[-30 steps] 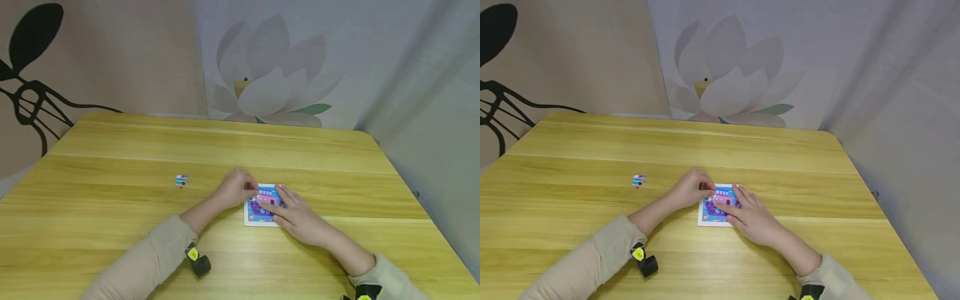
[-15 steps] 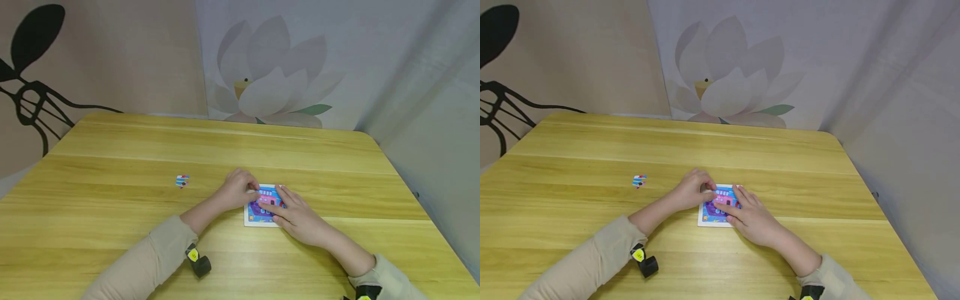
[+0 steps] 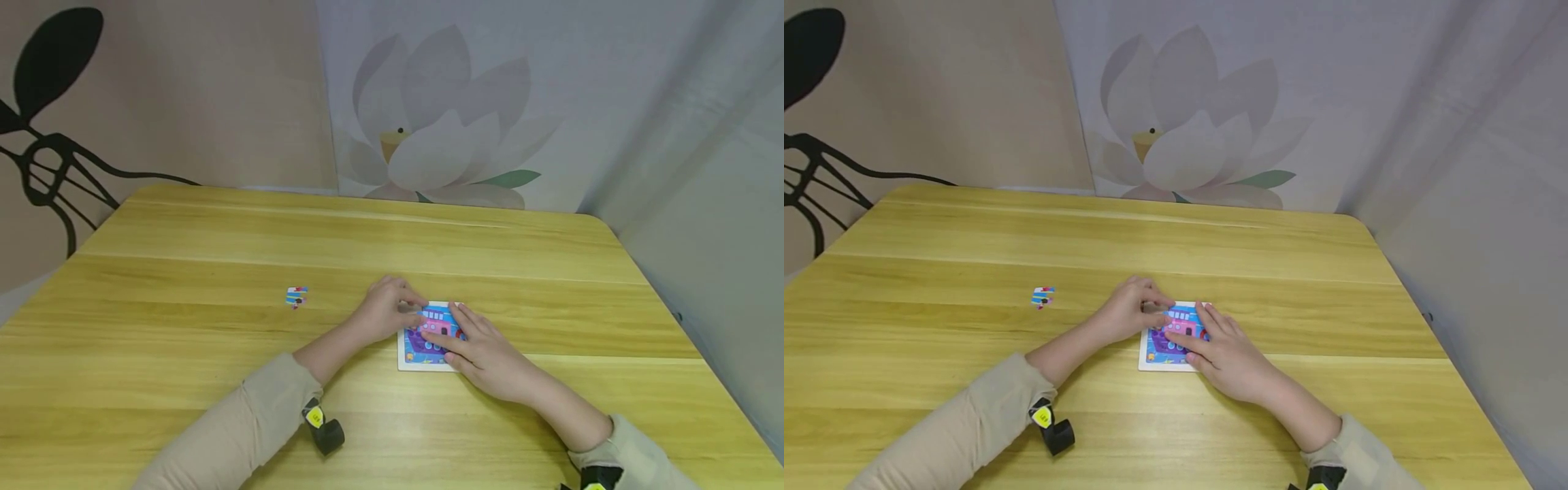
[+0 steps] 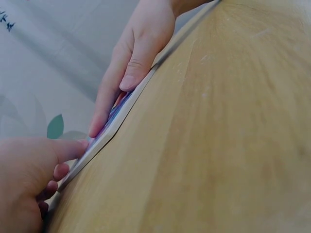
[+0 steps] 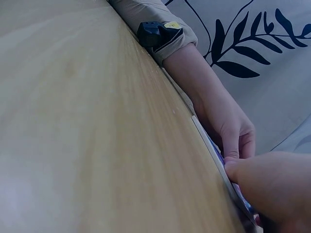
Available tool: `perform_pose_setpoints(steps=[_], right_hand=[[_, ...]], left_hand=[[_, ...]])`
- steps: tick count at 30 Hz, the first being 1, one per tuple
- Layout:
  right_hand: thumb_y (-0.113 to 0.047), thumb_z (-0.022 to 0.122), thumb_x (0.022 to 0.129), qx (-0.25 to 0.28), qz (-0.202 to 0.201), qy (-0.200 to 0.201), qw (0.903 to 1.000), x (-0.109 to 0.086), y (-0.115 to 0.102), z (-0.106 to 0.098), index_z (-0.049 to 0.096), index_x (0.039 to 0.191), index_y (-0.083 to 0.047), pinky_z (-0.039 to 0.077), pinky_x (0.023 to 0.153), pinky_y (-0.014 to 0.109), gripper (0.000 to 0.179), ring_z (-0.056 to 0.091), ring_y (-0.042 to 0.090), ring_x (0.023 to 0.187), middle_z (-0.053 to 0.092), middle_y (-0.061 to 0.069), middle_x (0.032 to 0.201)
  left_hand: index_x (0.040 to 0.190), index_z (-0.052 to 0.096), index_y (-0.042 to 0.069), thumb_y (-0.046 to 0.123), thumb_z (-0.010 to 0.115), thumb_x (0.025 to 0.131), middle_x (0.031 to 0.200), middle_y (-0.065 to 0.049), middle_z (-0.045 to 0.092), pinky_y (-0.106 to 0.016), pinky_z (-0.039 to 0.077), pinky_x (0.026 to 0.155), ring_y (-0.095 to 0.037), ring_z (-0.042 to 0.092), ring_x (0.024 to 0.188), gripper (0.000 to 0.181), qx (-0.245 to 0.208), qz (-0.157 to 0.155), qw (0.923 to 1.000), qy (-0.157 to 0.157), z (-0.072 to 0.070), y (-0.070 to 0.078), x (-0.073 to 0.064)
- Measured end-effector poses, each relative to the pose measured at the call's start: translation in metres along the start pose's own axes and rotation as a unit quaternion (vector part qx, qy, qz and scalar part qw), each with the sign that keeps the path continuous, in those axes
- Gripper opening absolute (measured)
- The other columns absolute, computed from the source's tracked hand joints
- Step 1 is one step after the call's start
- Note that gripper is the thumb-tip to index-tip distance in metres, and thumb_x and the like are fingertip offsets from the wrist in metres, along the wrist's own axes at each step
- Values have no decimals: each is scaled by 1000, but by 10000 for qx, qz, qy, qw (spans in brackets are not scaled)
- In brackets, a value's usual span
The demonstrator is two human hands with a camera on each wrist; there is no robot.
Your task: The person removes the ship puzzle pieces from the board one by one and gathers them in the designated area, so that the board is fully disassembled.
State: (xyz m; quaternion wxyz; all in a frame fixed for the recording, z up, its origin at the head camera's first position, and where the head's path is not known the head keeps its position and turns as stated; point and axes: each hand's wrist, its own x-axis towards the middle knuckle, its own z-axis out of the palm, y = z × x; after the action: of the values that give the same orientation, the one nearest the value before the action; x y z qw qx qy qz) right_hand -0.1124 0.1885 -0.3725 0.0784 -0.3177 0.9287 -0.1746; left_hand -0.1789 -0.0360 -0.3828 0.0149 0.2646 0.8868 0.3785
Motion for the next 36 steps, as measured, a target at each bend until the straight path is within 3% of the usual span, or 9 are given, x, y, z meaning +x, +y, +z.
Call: perform_pose_setpoints(steps=[7,15,20,36], right_hand=[[-32,46,102,-2,1,45,10000,0,1,0,42,144,-37,12,108,60,43,8,35,143,11,20,156],[-31,46,102,40,22,1,10000,0,1,0,43,144,-37,11,109,59,42,7,35,143,10,19,157],[-30,47,102,52,9,27,10000,0,1,1,44,143,-37,11,109,58,43,7,36,143,10,20,156],[-29,48,101,27,45,-51,10000,1,0,-2,47,142,-35,12,110,57,41,8,35,143,11,18,156]], left_hand=[[101,74,14,20,81,78,90,7,64,-40,34,88,-13,50,88,25,-141,-33,9999,50,2,1,3],[97,72,8,8,78,80,79,6,62,-26,48,73,-12,55,78,18,-1051,-255,9941,-11,3,1,3],[93,71,7,4,74,83,76,3,63,-25,50,68,-13,59,73,11,-1469,-314,9887,-34,4,0,4],[91,73,7,6,76,81,78,0,64,-28,47,68,-17,57,75,10,-1836,-814,9796,-19,4,2,5]])
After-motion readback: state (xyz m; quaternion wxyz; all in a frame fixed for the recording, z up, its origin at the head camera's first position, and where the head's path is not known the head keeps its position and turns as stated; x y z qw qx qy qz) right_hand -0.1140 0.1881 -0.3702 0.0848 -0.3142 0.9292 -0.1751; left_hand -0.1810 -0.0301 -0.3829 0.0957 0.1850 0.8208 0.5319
